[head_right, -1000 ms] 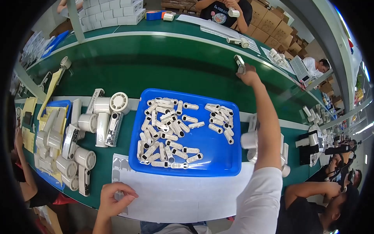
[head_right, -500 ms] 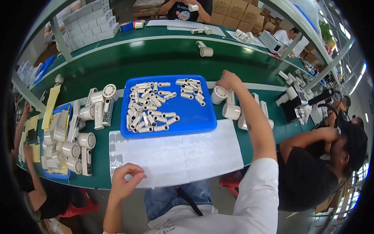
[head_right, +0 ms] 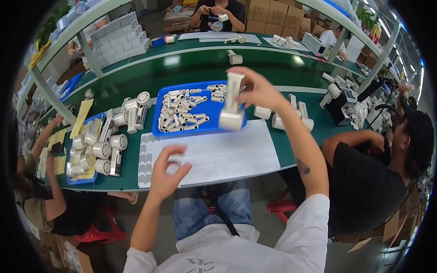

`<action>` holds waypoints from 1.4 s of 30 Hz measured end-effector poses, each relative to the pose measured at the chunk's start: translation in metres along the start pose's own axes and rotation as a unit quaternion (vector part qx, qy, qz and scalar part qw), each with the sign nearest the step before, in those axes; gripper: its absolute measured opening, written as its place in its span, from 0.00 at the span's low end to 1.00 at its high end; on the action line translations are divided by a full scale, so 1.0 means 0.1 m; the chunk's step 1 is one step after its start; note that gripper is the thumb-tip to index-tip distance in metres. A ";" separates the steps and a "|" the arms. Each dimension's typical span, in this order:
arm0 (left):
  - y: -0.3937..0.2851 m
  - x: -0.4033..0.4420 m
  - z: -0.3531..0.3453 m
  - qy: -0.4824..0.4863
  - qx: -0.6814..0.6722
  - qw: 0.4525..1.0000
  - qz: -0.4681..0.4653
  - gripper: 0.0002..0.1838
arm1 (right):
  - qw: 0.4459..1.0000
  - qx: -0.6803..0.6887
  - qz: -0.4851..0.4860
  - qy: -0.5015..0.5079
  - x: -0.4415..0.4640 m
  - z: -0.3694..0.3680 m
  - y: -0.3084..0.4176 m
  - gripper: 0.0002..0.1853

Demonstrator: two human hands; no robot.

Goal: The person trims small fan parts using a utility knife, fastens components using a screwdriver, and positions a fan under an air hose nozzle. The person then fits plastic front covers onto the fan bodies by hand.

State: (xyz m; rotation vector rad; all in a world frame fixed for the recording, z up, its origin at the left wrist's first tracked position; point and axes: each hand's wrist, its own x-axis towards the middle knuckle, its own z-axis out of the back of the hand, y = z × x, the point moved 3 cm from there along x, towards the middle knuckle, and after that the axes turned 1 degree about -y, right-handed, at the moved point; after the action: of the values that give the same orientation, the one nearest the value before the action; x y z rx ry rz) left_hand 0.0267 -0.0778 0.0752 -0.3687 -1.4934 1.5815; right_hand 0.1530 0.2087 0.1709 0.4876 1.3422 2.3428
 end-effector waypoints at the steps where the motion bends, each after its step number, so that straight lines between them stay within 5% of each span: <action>1: -0.04 0.08 -0.12 -0.046 0.005 0.998 -0.039 0.21 | 0.997 0.073 0.019 0.026 -0.14 -0.19 0.02 0.45; 5: -0.16 0.25 -0.32 -0.102 -0.014 0.990 -0.092 0.23 | 0.972 0.195 0.104 0.076 -0.50 -0.68 -0.08 0.35; 7: 0.01 0.25 -0.26 0.073 -0.050 0.996 0.010 0.24 | 0.948 0.286 0.014 0.142 -0.51 -0.74 -0.18 0.22; 8: 0.07 0.25 -0.21 0.074 -0.048 0.996 0.011 0.24 | 0.947 0.288 0.014 0.142 -0.43 -0.72 -0.25 0.22; 10: 0.15 0.22 -0.12 0.059 0.090 0.993 -0.047 0.21 | 0.981 0.142 -0.044 0.124 -0.18 -0.66 -0.53 0.11; 12: 0.24 0.25 -0.04 0.072 0.124 0.989 -0.031 0.19 | 0.982 -0.150 0.113 0.031 0.04 -0.84 -0.67 0.09; 14: 0.36 0.25 -0.05 0.110 0.217 0.968 -0.068 0.19 | 0.950 -0.260 0.170 0.040 0.19 -1.08 -0.76 0.12; 20: 0.48 0.44 -0.03 0.188 0.267 0.942 -0.080 0.20 | 0.922 -0.362 0.117 0.071 0.59 -1.38 -0.92 0.13; 26: 0.61 0.54 -0.09 0.204 0.271 0.934 -0.113 0.20 | 0.935 -0.322 0.144 0.037 0.53 -1.26 -0.98 0.10; 30: 0.65 0.52 -0.09 0.213 0.256 0.940 -0.078 0.23 | 0.963 -0.237 0.123 -0.020 0.32 -1.16 -0.73 0.12; 31: 0.67 0.52 -0.09 0.206 0.250 0.942 -0.086 0.24 | 0.996 -0.015 0.085 -0.029 0.24 -1.13 -0.70 0.12; 32: 0.67 0.52 -0.09 0.197 0.244 0.945 -0.095 0.25 | 0.977 0.207 0.040 -0.039 0.15 -1.11 -0.67 0.11; 34: 0.65 0.54 -0.09 0.196 0.223 0.952 -0.078 0.25 | 0.954 0.291 -0.023 -0.063 -0.05 -1.14 -0.55 0.08; 36: 0.65 0.56 -0.09 0.196 0.218 0.954 -0.061 0.26 | 0.864 0.483 -0.137 -0.035 -0.24 -1.16 -0.60 0.05; 40: 0.62 0.53 -0.08 0.174 0.180 0.964 -0.091 0.27 | 0.775 0.616 -0.136 0.040 -0.47 -1.20 -0.61 0.09; 42: 0.53 0.53 -0.02 0.143 0.154 0.973 -0.100 0.32 | 0.779 0.611 -0.135 0.033 -0.56 -1.25 -0.53 0.09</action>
State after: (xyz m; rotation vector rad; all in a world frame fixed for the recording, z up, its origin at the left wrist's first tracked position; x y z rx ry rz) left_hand -0.0218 -0.0294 0.0449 -0.2455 -1.0140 1.4976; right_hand 0.1496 0.1139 0.0589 0.4725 2.6371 0.9733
